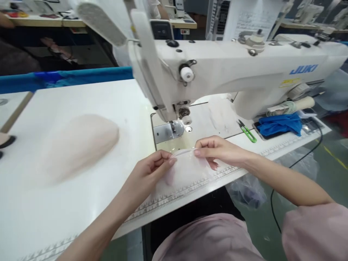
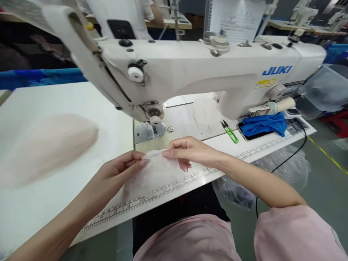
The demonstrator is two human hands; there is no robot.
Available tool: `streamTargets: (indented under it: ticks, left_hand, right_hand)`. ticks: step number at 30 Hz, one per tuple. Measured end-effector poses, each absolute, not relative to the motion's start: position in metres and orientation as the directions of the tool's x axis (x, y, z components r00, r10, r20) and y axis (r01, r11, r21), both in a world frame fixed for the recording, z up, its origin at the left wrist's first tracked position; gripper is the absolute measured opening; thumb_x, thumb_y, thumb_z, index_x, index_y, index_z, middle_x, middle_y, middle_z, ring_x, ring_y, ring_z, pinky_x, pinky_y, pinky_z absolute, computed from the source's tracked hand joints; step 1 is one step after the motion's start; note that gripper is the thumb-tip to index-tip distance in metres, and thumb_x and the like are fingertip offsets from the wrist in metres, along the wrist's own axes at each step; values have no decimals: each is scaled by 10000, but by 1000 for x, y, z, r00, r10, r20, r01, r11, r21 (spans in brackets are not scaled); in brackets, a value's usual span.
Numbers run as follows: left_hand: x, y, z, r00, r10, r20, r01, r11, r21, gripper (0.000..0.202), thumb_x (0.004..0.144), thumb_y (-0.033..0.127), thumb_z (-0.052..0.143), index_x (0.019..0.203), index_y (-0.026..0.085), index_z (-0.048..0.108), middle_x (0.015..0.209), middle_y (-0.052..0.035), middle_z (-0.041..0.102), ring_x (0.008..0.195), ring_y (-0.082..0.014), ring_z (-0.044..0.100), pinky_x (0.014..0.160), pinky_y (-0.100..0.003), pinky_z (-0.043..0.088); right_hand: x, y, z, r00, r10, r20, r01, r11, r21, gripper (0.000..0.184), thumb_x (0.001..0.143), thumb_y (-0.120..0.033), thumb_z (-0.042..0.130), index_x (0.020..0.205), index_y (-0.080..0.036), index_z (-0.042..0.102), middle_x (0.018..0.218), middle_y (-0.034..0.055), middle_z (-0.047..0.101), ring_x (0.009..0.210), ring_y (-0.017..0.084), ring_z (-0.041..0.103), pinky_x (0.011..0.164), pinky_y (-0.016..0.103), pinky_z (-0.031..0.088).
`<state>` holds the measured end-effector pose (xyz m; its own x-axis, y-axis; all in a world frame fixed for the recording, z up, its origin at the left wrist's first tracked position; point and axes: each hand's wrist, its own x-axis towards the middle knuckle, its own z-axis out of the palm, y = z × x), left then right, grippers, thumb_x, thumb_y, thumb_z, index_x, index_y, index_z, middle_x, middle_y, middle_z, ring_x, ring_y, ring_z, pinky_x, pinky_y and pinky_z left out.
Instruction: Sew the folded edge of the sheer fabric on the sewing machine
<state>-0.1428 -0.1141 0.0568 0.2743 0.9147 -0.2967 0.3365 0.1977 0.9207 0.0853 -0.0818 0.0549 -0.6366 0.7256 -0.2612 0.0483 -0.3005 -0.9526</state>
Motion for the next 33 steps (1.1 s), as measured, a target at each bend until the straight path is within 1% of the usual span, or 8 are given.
streamTargets:
  ticks: [6, 9, 14, 21, 25, 29, 31, 33]
  left_hand:
    - [-154, -114, 58, 184, 945, -272, 320, 204, 925, 300, 844, 511, 574, 831, 212, 581, 528, 58, 515, 501, -102, 476, 499, -213, 351]
    - [-154, -115, 58, 170, 946, -278, 317, 214, 924, 294, 844, 506, 577, 830, 212, 577, 527, 57, 517, 499, -100, 477, 494, -208, 345]
    - [-156, -115, 61, 142, 947, -288, 314, 233, 920, 287, 847, 498, 580, 831, 212, 583, 519, 58, 510, 503, -97, 478, 505, -203, 352]
    - [-164, -117, 59, 108, 953, -284, 299, 241, 923, 296, 846, 509, 587, 858, 214, 600, 605, 32, 563, 549, -109, 506, 539, -219, 395]
    - [-167, -116, 53, 91, 950, -299, 262, 266, 927, 278, 854, 495, 594, 854, 217, 597, 611, 37, 567, 538, -91, 496, 520, -197, 383]
    - [-168, -116, 49, 77, 946, -314, 201, 294, 934, 257, 840, 470, 620, 844, 213, 602, 582, 44, 544, 514, -80, 483, 498, -185, 363]
    - [-168, -117, 48, 73, 945, -319, 180, 303, 936, 261, 826, 469, 634, 842, 209, 605, 594, 41, 547, 515, -80, 482, 497, -185, 361]
    - [-169, -117, 48, 65, 946, -318, 191, 301, 934, 274, 815, 477, 641, 834, 206, 600, 598, 40, 544, 507, -79, 469, 491, -187, 352]
  right_hand:
    - [85, -80, 50, -641, 700, -314, 45, -374, -926, 254, 854, -399, 649, 898, -149, 645, 559, -31, 617, 434, 69, 564, 368, 148, 358]
    - [88, -83, 50, -635, 692, -343, 55, -402, -914, 269, 775, -312, 739, 969, -168, 621, 858, 18, 706, 428, 48, 565, 374, 160, 395]
    - [90, -86, 48, -638, 697, -326, 131, -319, -939, 349, 753, -198, 723, 1083, -191, 609, 1227, 97, 634, 391, -8, 520, 355, 155, 374]
    - [87, -93, 52, -585, 735, -343, 444, -63, -894, 402, 745, -404, 743, 1083, -215, 631, 1176, 59, 632, 464, 21, 518, 418, 198, 417]
    - [80, -105, 50, -629, 763, -150, 550, 301, -779, 384, 733, -267, 747, 1093, -224, 618, 1067, 21, 611, 579, 61, 519, 563, 239, 459]
    - [72, -117, 37, -693, 708, 134, 527, 625, -575, 344, 788, -182, 649, 1125, -217, 589, 1145, 50, 563, 834, 153, 582, 689, 292, 479]
    - [66, -119, 30, -718, 655, 238, 495, 720, -486, 320, 809, -217, 632, 1124, -183, 584, 1154, 81, 564, 957, 205, 573, 761, 327, 483]
    - [61, -120, 25, -702, 646, 300, 518, 752, -407, 298, 840, -241, 601, 1124, -153, 580, 1132, 102, 579, 918, 207, 580, 735, 327, 479]
